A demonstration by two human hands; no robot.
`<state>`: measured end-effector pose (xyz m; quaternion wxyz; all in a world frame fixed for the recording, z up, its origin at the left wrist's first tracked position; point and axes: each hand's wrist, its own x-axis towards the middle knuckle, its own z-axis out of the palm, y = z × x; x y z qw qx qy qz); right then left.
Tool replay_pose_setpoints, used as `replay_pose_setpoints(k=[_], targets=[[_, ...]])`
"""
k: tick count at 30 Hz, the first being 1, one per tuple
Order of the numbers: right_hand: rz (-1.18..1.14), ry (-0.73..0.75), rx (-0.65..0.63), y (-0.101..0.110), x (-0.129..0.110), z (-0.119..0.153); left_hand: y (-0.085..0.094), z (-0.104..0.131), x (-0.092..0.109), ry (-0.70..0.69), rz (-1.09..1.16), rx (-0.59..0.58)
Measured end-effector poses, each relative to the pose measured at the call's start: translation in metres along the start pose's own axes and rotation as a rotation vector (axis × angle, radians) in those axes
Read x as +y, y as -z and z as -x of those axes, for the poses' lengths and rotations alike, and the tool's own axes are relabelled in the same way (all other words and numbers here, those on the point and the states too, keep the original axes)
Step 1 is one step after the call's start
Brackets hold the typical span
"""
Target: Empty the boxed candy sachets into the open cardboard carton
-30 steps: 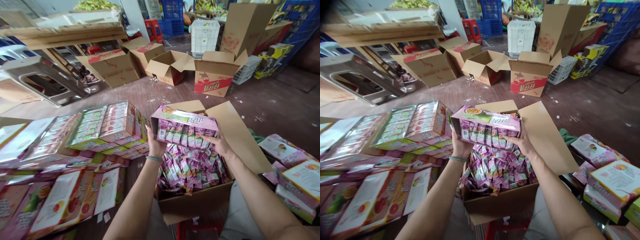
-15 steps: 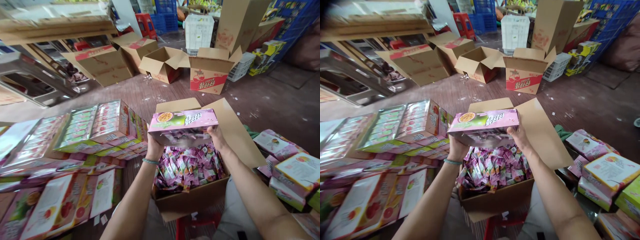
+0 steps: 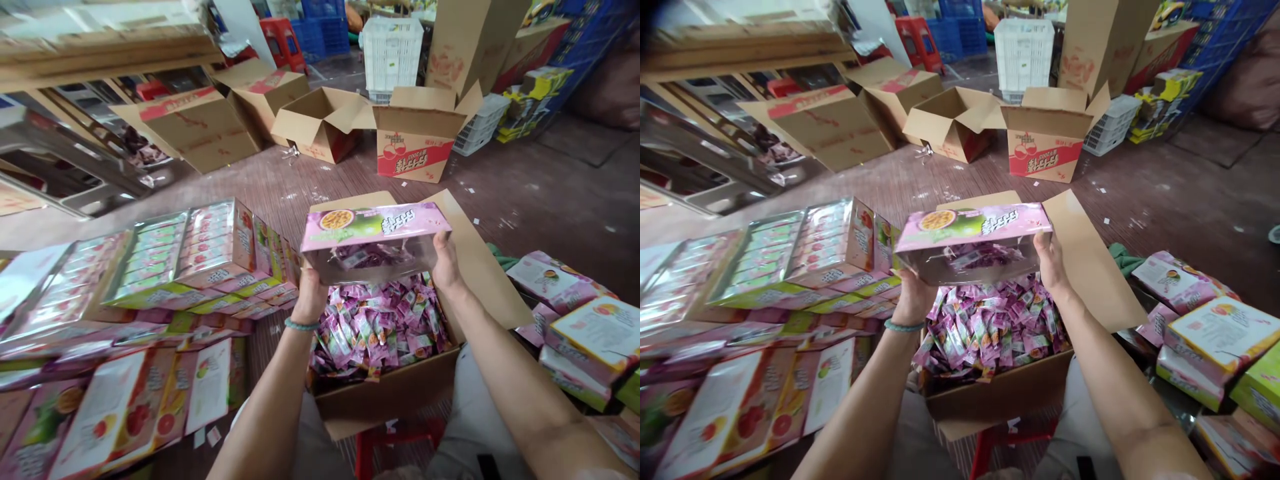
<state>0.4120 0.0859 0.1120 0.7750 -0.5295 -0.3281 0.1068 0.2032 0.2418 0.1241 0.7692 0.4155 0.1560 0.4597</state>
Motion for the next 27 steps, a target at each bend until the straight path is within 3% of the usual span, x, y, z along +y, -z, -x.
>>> replay_pose_setpoints(k=[4, 7, 11, 15, 18, 21, 24, 27], targets=[[0.015, 0.085, -0.014, -0.002, -0.014, 0.01, 0.007, 0.003, 0.001, -0.1, -0.079, -0.056], [0.043, 0.09, -0.04, -0.002, -0.014, 0.012, 0.005, 0.003, 0.006, -0.069, -0.067, 0.014], [0.036, -0.005, -0.115, 0.001, -0.002, 0.007, 0.002, -0.006, 0.013, -0.067, 0.034, 0.141], [0.198, -0.108, -0.183, 0.001, 0.01, 0.01, 0.011, -0.021, 0.018, -0.033, 0.141, 0.124], [0.611, 0.027, -0.358, -0.02, 0.016, 0.03, 0.02, -0.029, 0.018, 0.002, 0.215, 0.159], [1.067, 0.172, -0.605, -0.057, 0.029, 0.056, 0.026, -0.031, 0.018, 0.024, 0.241, 0.19], [1.341, 0.134, -0.733, -0.089, 0.051, 0.06, 0.032, -0.03, 0.025, 0.045, 0.203, 0.191], [1.436, 0.053, -0.759, -0.11, 0.072, 0.039, 0.041, -0.028, 0.04, -0.019, 0.139, 0.245]])
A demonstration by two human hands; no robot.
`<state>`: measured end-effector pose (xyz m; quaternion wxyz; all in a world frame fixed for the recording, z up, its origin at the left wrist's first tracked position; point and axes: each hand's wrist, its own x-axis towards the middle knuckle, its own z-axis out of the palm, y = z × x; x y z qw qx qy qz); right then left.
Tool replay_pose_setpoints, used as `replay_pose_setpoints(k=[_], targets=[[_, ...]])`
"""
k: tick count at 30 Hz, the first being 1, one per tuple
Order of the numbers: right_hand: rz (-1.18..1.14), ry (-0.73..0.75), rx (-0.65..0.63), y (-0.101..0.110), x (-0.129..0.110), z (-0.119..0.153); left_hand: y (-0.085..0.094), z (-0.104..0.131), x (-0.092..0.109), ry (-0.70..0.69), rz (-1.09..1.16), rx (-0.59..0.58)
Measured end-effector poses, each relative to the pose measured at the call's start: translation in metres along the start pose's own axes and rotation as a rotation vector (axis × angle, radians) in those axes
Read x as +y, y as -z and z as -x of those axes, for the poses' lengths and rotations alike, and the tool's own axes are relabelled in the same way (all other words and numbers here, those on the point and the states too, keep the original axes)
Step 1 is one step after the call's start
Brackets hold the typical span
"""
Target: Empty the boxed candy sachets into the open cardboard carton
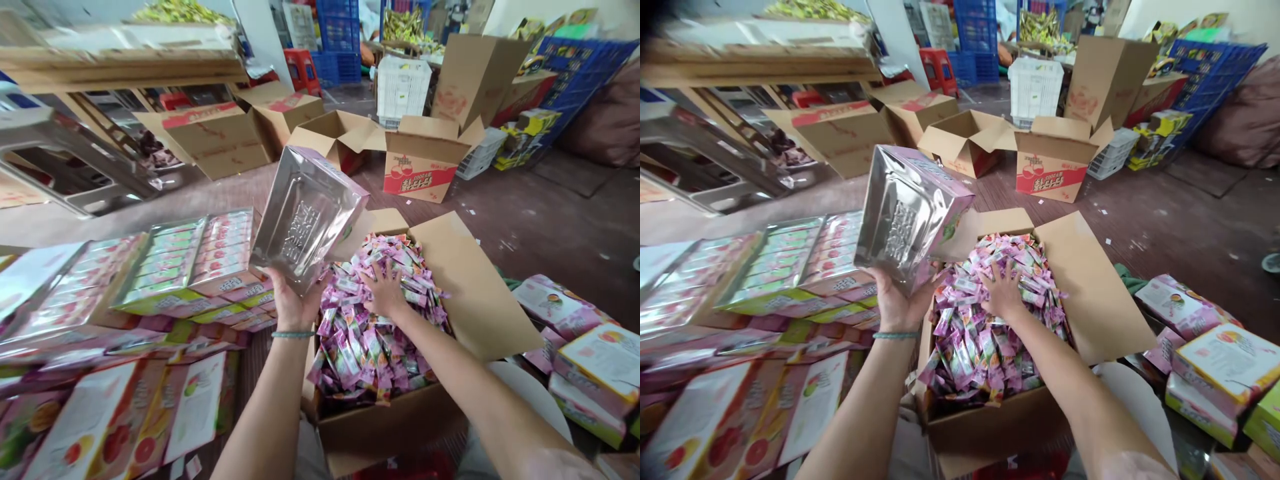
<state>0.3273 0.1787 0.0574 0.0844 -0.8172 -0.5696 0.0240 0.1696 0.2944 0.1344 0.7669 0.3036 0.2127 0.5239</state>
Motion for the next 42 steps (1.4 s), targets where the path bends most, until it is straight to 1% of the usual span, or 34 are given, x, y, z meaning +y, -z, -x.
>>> replay_pose_setpoints(k=[2, 4, 7, 9, 11, 13, 15, 16, 17, 19, 20, 21, 23, 24, 26, 28, 30, 33, 36, 37, 38, 39, 40, 41, 42], targets=[[0.018, -0.016, -0.001, -0.002, 0.003, -0.026, 0.003, 0.001, 0.013, -0.075, -0.014, 0.006], [0.037, -0.028, 0.022, -0.005, 0.005, -0.05, 0.006, 0.003, 0.026, -0.137, -0.01, -0.022], [0.047, -0.044, 0.038, -0.014, 0.009, -0.083, 0.011, 0.006, 0.041, -0.158, -0.004, -0.033], [0.038, -0.036, 0.038, -0.021, 0.013, -0.101, 0.017, 0.005, 0.048, -0.152, -0.001, 0.004], [0.033, -0.012, 0.02, -0.022, 0.016, -0.115, 0.023, 0.003, 0.052, -0.16, 0.0, 0.049], [0.036, 0.024, -0.057, -0.015, 0.02, -0.123, 0.028, -0.001, 0.053, -0.177, -0.004, 0.092], [0.05, 0.073, -0.142, -0.002, 0.023, -0.122, 0.03, -0.004, 0.052, -0.177, -0.008, 0.116], [0.067, 0.102, -0.155, 0.006, 0.026, -0.118, 0.03, -0.004, 0.051, -0.173, -0.008, 0.116], [0.091, 0.127, -0.135, 0.013, 0.03, -0.11, 0.029, -0.004, 0.05, -0.168, -0.005, 0.109], [0.15, 0.135, -0.039, 0.025, 0.042, -0.091, 0.026, -0.003, 0.049, -0.171, 0.012, 0.08], [0.174, 0.11, -0.004, 0.028, 0.05, -0.081, 0.024, -0.003, 0.049, -0.178, 0.02, 0.064], [0.186, 0.064, -0.005, 0.028, 0.059, -0.072, 0.023, -0.002, 0.048, -0.183, 0.027, 0.053], [0.174, -0.042, -0.084, 0.022, 0.079, -0.06, 0.022, -0.002, 0.048, -0.192, 0.029, 0.064], [0.157, -0.084, -0.13, 0.016, 0.088, -0.059, 0.022, -0.002, 0.048, -0.187, 0.025, 0.073], [0.121, -0.127, -0.17, 0.002, 0.101, -0.063, 0.023, -0.002, 0.049, -0.174, 0.026, 0.081], [0.094, -0.141, -0.147, -0.011, 0.107, -0.075, 0.026, -0.002, 0.05, -0.167, 0.039, 0.061], [0.075, -0.156, -0.135, -0.018, 0.109, -0.087, 0.028, -0.002, 0.053, -0.17, 0.049, 0.048], [0.064, -0.163, -0.183, -0.013, 0.111, -0.098, 0.031, 0.0, 0.062, -0.167, 0.051, 0.061], [0.029, -0.149, -0.275, 0.006, 0.116, -0.096, 0.035, 0.002, 0.071, -0.166, 0.088, 0.052], [0.016, -0.145, -0.267, 0.014, 0.116, -0.095, 0.037, 0.003, 0.074, -0.169, 0.103, 0.049], [0.004, -0.142, -0.218, 0.022, 0.112, -0.094, 0.039, 0.004, 0.078, -0.171, 0.118, 0.051], [-0.009, -0.139, -0.133, 0.029, 0.104, -0.094, 0.041, 0.006, 0.081, -0.174, 0.131, 0.058], [-0.027, -0.132, -0.021, 0.034, 0.091, -0.094, 0.042, 0.008, 0.084, -0.177, 0.142, 0.068], [-0.049, -0.11, 0.096, 0.037, 0.072, -0.096, 0.043, 0.009, 0.086, -0.18, 0.149, 0.081], [-0.075, -0.065, 0.193, 0.038, 0.049, -0.099, 0.044, 0.011, 0.089, -0.181, 0.151, 0.094]])
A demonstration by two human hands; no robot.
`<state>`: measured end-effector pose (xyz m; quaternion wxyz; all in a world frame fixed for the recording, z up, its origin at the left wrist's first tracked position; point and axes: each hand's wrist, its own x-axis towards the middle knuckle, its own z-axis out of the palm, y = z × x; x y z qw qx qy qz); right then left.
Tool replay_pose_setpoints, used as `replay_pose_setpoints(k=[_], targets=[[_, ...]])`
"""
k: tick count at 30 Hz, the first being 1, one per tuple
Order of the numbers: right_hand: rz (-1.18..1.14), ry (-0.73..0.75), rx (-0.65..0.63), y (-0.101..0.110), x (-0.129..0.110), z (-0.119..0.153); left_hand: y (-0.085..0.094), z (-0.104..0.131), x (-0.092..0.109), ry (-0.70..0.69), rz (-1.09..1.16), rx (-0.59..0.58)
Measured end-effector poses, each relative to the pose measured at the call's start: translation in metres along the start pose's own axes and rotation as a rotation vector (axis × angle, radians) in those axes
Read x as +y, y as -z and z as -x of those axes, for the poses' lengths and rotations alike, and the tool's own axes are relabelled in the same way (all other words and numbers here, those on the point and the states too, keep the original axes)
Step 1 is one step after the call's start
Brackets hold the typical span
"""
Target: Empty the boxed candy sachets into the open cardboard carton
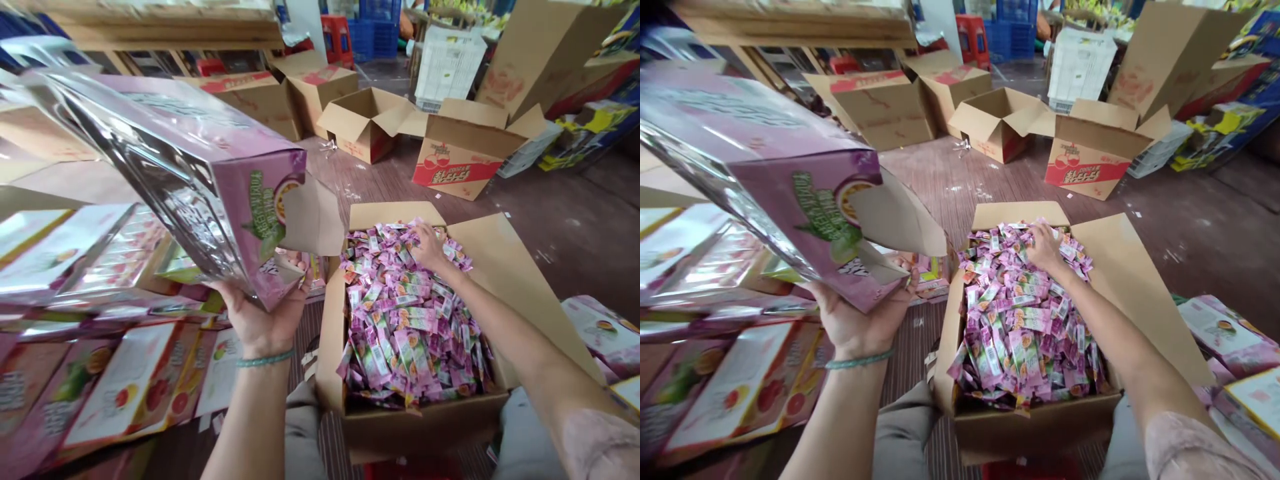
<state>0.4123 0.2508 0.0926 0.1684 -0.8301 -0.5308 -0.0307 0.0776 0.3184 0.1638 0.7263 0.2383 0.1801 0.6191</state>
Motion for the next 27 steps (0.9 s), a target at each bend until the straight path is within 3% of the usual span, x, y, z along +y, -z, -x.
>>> replay_pose_setpoints(k=[2, 5, 8, 12, 15, 18, 20, 22, 25, 27], targets=[[-0.054, 0.162, 0.094, -0.013, -0.058, -0.003, 0.0, 0.002, 0.004, -0.001, -0.013, 0.014], [-0.025, 0.452, 0.069, -0.047, -0.14, -0.007, -0.001, 0.005, 0.007, 0.015, -0.029, 0.011], [0.05, 0.42, -0.105, -0.082, -0.173, -0.009, -0.001, 0.006, 0.008, 0.012, -0.035, 0.012], [0.095, 0.329, -0.252, -0.098, -0.145, 0.002, 0.0, 0.004, 0.01, 0.032, -0.026, 0.028], [0.108, 0.343, -0.269, -0.093, -0.125, 0.011, 0.002, 0.002, 0.011, 0.078, -0.01, 0.037], [0.089, 0.404, -0.297, -0.079, -0.124, 0.016, 0.003, 0.0, 0.008, 0.1, -0.002, 0.04], [0.032, 0.442, -0.237, -0.064, -0.122, 0.014, 0.004, -0.001, 0.005, 0.103, 0.014, 0.024], [-0.006, 0.408, -0.098, -0.046, -0.109, 0.006, 0.003, -0.001, 0.003, 0.106, 0.038, 0.002], [0.056, 0.191, 0.095, -0.02, -0.07, -0.021, 0.0, 0.0, 0.003, 0.116, 0.037, 0.017], [0.123, 0.07, 0.083, -0.01, -0.042, -0.044, -0.002, 0.002, 0.004, 0.11, 0.013, 0.059]])
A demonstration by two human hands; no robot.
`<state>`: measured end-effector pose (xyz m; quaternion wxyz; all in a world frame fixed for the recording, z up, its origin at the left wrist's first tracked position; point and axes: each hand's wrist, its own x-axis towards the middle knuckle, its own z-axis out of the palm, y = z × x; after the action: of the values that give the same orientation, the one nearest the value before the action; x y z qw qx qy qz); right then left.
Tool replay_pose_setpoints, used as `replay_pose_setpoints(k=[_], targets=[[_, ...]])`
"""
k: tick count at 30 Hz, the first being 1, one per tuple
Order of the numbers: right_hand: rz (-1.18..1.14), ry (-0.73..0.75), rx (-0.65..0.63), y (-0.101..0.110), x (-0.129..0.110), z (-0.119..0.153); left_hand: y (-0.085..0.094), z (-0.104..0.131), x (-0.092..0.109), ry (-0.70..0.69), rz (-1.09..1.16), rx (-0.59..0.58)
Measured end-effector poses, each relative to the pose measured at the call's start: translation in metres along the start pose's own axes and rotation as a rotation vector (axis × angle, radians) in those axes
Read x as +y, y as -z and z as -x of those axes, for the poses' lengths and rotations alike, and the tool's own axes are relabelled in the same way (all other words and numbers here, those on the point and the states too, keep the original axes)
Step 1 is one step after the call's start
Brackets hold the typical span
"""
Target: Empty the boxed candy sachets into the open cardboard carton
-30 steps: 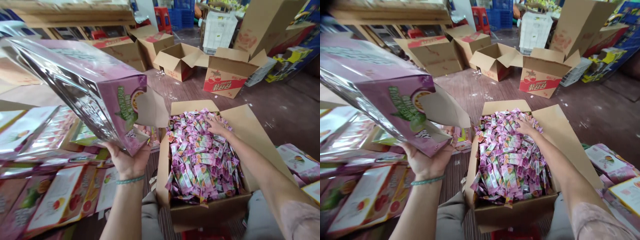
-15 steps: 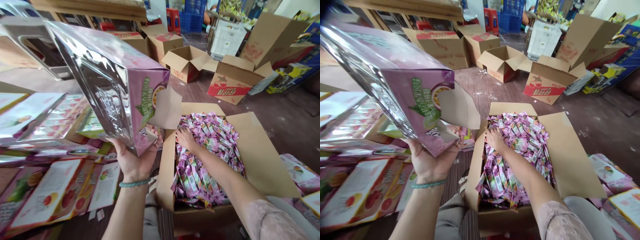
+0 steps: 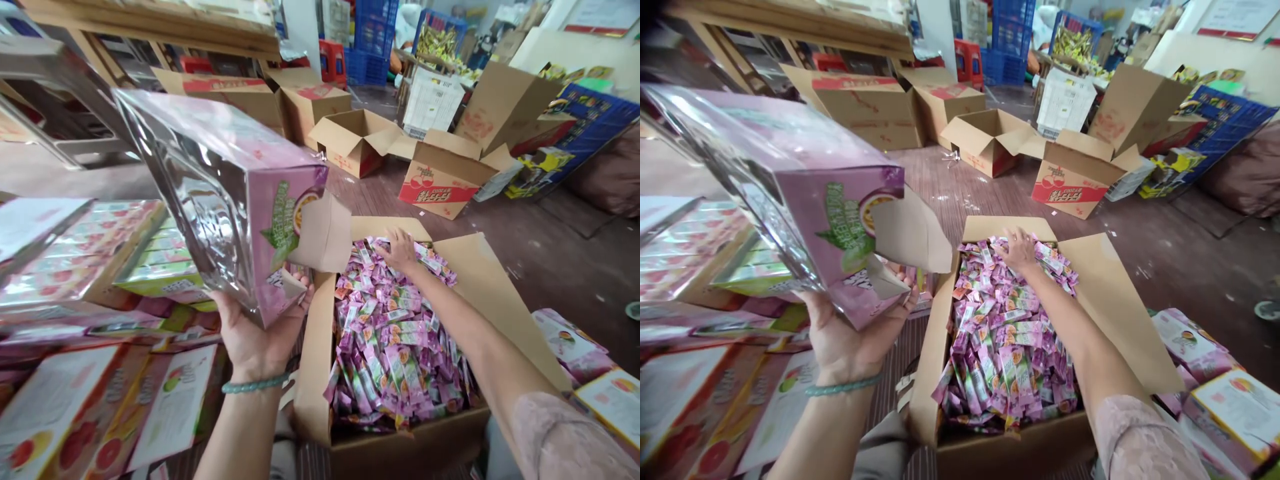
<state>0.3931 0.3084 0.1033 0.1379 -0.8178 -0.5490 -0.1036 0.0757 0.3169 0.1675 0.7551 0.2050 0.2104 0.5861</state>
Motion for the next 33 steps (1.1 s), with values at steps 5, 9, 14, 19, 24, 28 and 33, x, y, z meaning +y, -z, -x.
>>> replay_pose_setpoints(k=[5, 9, 14, 19, 24, 28, 33], targets=[[-0.005, -0.139, -0.386, -0.018, 0.034, -0.033, -0.001, 0.0, -0.002, -0.009, -0.036, 0.04], [-0.03, -0.177, -0.469, -0.045, 0.027, -0.011, -0.003, -0.003, -0.007, 0.011, -0.05, 0.045], [-0.015, -0.12, -0.359, -0.061, 0.011, 0.018, -0.009, -0.001, -0.015, 0.061, -0.096, -0.013], [-0.021, -0.05, -0.345, -0.031, 0.019, 0.003, -0.008, -0.002, -0.02, 0.043, -0.108, -0.006], [0.033, -0.188, -0.295, 0.011, 0.092, 0.029, -0.002, -0.001, -0.019, 0.051, -0.053, -0.055], [-0.022, -0.425, -0.509, -0.01, 0.11, 0.07, 0.0, 0.0, -0.018, 0.063, -0.027, -0.141], [-0.046, -0.478, -0.461, -0.036, 0.062, 0.072, 0.0, -0.001, -0.022, 0.083, -0.011, -0.173]])
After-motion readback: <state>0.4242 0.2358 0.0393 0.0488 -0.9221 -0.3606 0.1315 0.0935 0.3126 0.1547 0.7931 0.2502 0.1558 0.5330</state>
